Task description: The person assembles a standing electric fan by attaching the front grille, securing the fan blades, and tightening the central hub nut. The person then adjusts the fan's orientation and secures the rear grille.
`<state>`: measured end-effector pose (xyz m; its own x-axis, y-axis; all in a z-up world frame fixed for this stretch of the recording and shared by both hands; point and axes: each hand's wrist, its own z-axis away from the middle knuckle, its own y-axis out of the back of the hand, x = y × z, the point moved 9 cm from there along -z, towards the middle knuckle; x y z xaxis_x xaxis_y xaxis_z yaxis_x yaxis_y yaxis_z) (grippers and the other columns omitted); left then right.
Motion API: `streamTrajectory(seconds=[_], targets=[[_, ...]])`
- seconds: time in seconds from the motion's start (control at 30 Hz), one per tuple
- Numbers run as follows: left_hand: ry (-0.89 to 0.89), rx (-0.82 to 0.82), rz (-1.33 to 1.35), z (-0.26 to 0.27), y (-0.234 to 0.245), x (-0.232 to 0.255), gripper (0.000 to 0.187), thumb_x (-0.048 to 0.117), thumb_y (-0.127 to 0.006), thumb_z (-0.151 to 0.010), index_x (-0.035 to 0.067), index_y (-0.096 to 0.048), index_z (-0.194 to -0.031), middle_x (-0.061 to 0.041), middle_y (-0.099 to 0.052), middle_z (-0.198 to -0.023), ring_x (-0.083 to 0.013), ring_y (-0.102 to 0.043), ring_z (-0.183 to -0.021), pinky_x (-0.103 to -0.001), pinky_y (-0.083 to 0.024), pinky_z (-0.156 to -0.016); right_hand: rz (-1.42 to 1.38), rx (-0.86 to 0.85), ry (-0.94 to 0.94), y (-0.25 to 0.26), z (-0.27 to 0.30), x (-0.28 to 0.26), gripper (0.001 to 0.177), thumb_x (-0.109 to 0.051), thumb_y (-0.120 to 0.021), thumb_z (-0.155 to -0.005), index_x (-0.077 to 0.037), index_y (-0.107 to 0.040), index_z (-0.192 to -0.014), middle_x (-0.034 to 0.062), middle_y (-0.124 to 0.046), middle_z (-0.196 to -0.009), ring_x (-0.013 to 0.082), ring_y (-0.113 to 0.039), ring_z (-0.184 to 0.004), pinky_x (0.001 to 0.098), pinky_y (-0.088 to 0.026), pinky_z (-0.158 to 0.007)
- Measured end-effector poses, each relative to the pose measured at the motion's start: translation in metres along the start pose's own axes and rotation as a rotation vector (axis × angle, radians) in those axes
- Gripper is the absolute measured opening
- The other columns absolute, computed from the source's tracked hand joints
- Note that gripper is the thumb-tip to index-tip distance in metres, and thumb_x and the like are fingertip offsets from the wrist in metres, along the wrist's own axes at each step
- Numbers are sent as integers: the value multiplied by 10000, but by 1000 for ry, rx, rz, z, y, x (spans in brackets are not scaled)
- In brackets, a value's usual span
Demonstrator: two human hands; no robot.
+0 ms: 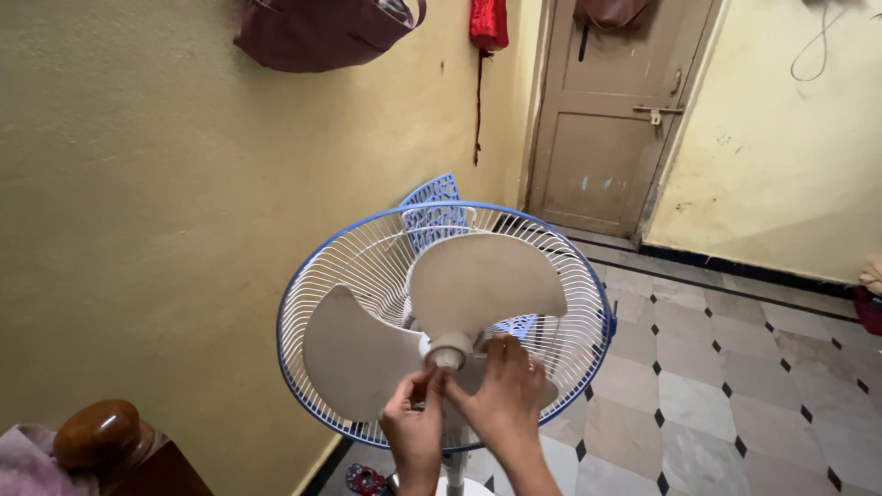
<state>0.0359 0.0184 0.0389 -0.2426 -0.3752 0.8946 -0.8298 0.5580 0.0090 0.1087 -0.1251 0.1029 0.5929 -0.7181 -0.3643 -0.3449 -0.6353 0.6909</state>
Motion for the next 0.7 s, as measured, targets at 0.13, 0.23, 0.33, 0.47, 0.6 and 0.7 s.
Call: streamTrajectory(seconds=[0.13, 0.23, 0.33, 0.47, 0.6, 0.7], targets=[[-371, 4, -273, -14, 9, 49, 428, 227, -799, -795, 31, -686, -1158, -191, -680, -1188, -315, -730, -974, -387, -588, -791, -62, -46, 193, 6, -9, 6, 562, -571, -774, -772, -87, -704, -1048, 115, -687, -988, 326, -633, -973, 484, -450, -895], [-776, 91, -517, -20, 3, 80, 669, 369, -806, -719, 53, -536, -1244, -226, -556, -1294, -467, -548, -1259, -578, -461, -981, -3, -40, 304, -4, -16, 9, 477, -502, -773, -753, -115, -727, -1028, 81, -694, -901, 299, -675, -925, 470, -491, -702], [-720, 40, -344, -44, -13, 40, 686, 391, -794, -854, 78, -435, -1347, -195, -559, -1296, -473, -480, -1329, -582, -417, -1107, 19, -69, 297, -13, -28, 18, 452, -552, -803, -692, -154, -744, -898, 35, -697, -823, 259, -695, -809, 424, -532, -668], [-704, 141, -204, -49, -22, -18, 664, 335, -701, -969, 39, -350, -1448, -265, -527, -1351, -468, -537, -1260, -513, -478, -1034, -6, -20, 335, -6, -40, 18, 457, -555, -836, -638, -154, -751, -838, 32, -682, -772, 245, -698, -779, 419, -533, -651], [-661, 162, -266, -46, -23, -37, 700, 317, -696, -941, 47, -347, -1484, -219, -567, -1216, -396, -581, -1086, -520, -478, -948, -7, -70, 286, -4, -37, 14, 426, -504, -865, -604, -155, -749, -819, 30, -673, -759, 244, -686, -769, 414, -531, -652], [-675, 156, -303, -45, -27, -36, 687, 345, -711, -928, 91, -374, -1470, -165, -605, -1104, -353, -580, -1019, -508, -480, -914, -13, -66, 281, 6, -32, 10, 425, -473, -841, -586, -153, -749, -851, 49, -659, -781, 260, -677, -744, 428, -524, -639]])
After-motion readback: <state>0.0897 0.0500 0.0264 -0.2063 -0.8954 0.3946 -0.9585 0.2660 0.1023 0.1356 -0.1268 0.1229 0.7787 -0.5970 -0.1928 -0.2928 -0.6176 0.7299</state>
